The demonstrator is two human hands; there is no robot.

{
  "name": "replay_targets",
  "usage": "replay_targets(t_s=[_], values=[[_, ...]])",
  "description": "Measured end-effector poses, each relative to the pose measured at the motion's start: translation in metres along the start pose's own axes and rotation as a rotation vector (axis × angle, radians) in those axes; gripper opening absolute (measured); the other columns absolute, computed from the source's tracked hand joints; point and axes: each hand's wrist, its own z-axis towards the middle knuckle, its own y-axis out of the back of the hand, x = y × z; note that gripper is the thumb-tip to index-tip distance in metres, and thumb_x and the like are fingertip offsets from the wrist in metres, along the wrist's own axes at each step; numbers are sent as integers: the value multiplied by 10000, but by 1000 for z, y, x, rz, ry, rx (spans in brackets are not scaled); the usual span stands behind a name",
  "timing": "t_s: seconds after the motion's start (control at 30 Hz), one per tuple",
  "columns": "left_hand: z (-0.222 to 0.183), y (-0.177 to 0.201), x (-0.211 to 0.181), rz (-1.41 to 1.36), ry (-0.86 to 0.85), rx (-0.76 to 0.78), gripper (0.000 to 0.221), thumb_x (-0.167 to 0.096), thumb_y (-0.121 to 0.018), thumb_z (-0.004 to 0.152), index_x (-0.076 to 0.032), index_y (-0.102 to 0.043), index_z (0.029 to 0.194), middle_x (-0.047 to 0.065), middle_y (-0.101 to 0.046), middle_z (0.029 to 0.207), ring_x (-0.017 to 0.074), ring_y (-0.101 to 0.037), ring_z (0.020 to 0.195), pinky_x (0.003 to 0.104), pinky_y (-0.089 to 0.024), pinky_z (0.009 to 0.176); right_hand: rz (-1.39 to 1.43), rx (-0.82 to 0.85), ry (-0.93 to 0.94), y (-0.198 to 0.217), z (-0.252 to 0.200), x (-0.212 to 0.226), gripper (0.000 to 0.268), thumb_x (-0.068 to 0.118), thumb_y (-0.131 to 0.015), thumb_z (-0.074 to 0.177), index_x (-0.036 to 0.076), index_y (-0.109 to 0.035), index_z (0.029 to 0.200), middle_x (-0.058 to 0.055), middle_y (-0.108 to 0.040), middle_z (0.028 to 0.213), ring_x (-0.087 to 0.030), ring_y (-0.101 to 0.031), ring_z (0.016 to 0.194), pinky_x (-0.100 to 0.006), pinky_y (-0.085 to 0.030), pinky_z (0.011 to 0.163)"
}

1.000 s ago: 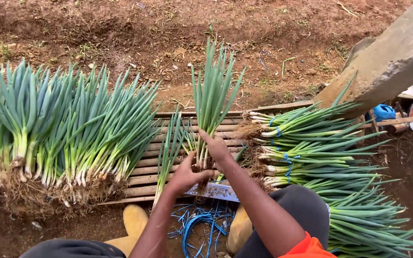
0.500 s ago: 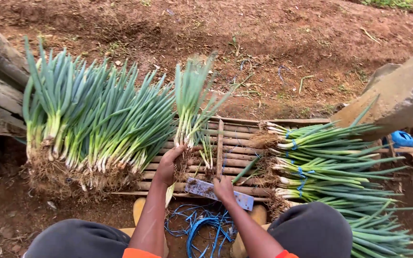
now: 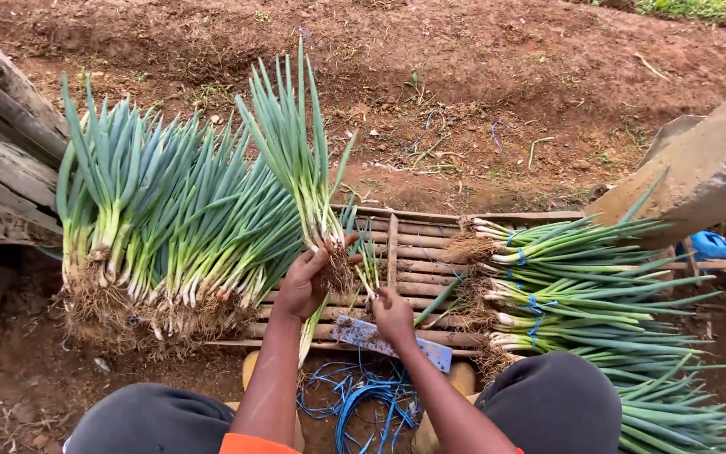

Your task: Bundling green onions by cleaning the root ends and tying them together with blue plastic twine on a bamboo platform.

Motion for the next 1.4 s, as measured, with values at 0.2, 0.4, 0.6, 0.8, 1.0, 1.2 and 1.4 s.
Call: replay_targets(t_s=[0.2, 0.4, 0.6, 0.8, 1.0, 1.2, 1.4], values=[[-11, -86, -38, 210, -3, -11, 259, -207, -709, 958, 28, -621, 1022, 168, -650, 1041, 236, -638, 917, 465, -566, 868, 622, 62, 339, 88, -46, 121, 349, 218, -586, 1019, 12, -660, 1291, -209, -715, 1110, -231, -640, 961, -380, -584, 845], [43, -83, -17, 467, 7, -2, 418, -329, -726, 973, 36, -606, 1137, 183, -640, 1035, 262, -655, 986, 458, -520, 940, 394, -2, 562, 117, -22, 151, 592, 246, -836, 852, -27, -561, 1300, -221, -674, 1131, -268, -667, 998, -392, -607, 825], [60, -111, -30, 689, 50, -44, 612, -473, -691, 963, 65, -590, 1236, 223, -674, 994, 298, -744, 869, 483, -573, 899, 471, 60, 603, 132, -27, 172, 508, 81, -727, 919, -79, -521, 1356, -302, -654, 1169, -380, -665, 1103, -501, -561, 957], [48, -96, -40, 905, 192, -140, 591, -452, -832, 856, 60, -693, 1115, 229, -723, 965, 271, -728, 889, 458, -574, 883, 561, 214, 508, 128, -21, 157, 498, -8, -708, 886, -77, -544, 1350, -256, -689, 1166, -296, -654, 1106, -465, -548, 979], [65, -68, -27, 970, 217, -147, 617, -474, -854, 826, 48, -710, 1122, 229, -730, 1000, 276, -707, 985, 474, -562, 889, 671, 222, 413, 120, 4, 139, 406, 24, -726, 905, -48, -579, 1276, -145, -684, 964, -183, -667, 843, -278, -610, 654], [107, -8, -5, 926, 202, -126, 569, -434, -853, 858, 42, -723, 1141, 244, -727, 1051, 308, -679, 1010, 482, -521, 955, 669, 132, 357, 116, 36, 125, 334, 25, -707, 928, -71, -614, 1235, -203, -712, 968, -211, -665, 842, -333, -627, 711], [126, -9, -14, 799, 244, -67, 597, -387, -868, 845, 88, -685, 1155, 225, -712, 1032, 289, -647, 1014, 482, -506, 977, 646, 148, 354, 120, 58, 135, 293, 32, -673, 957, -50, -642, 1237, -197, -732, 1037, -192, -653, 934, -359, -592, 853]])
